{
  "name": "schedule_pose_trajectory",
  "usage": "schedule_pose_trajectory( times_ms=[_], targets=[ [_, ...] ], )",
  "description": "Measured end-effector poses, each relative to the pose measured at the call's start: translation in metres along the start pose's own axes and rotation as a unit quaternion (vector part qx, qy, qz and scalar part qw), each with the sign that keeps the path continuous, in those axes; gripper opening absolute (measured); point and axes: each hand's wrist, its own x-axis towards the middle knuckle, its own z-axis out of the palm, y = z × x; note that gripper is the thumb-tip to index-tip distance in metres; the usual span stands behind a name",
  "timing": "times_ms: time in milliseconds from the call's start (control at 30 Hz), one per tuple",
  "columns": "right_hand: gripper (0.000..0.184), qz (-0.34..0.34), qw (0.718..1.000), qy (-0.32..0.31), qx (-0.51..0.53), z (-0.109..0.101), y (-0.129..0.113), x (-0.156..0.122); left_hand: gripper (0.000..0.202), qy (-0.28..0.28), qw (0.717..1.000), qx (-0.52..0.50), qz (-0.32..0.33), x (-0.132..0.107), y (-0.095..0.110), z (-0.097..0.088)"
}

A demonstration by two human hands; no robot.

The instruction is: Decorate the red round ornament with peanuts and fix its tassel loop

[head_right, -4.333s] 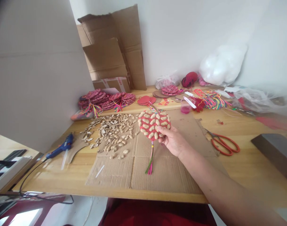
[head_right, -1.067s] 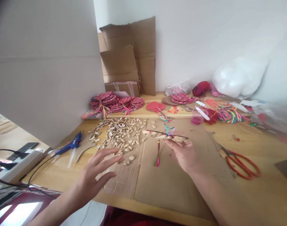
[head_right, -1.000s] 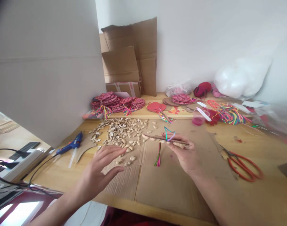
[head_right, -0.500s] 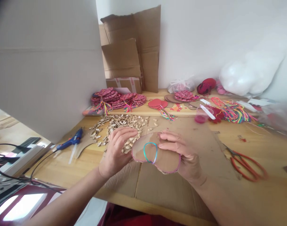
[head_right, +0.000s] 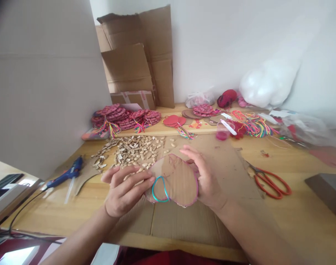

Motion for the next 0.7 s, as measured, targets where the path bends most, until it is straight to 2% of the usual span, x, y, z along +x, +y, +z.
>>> schedule_pose_trajectory(
  times_ms=[333, 500, 700],
  targets=[
    [0.051, -0.027, 0.999, -0.02, -0.02, -0.001, -0.002, 0.002, 0.024, 0.005, 1.0, 0.007, -0.016, 0.002, 0.003, -0.001],
    [0.048, -0.037, 0.999, -0.029, -0.023, -0.002, -0.002, 0.003, 0.019, 0.009, 0.999, -0.014, -0.047, 0.006, 0.004, 0.0],
    [0.031, -0.097, 0.992, -0.047, -0.072, -0.01, -0.01, 0.008, 0.013, 0.009, 0.992, -0.094, -0.08, 0.015, 0.01, 0.002]
  ],
)
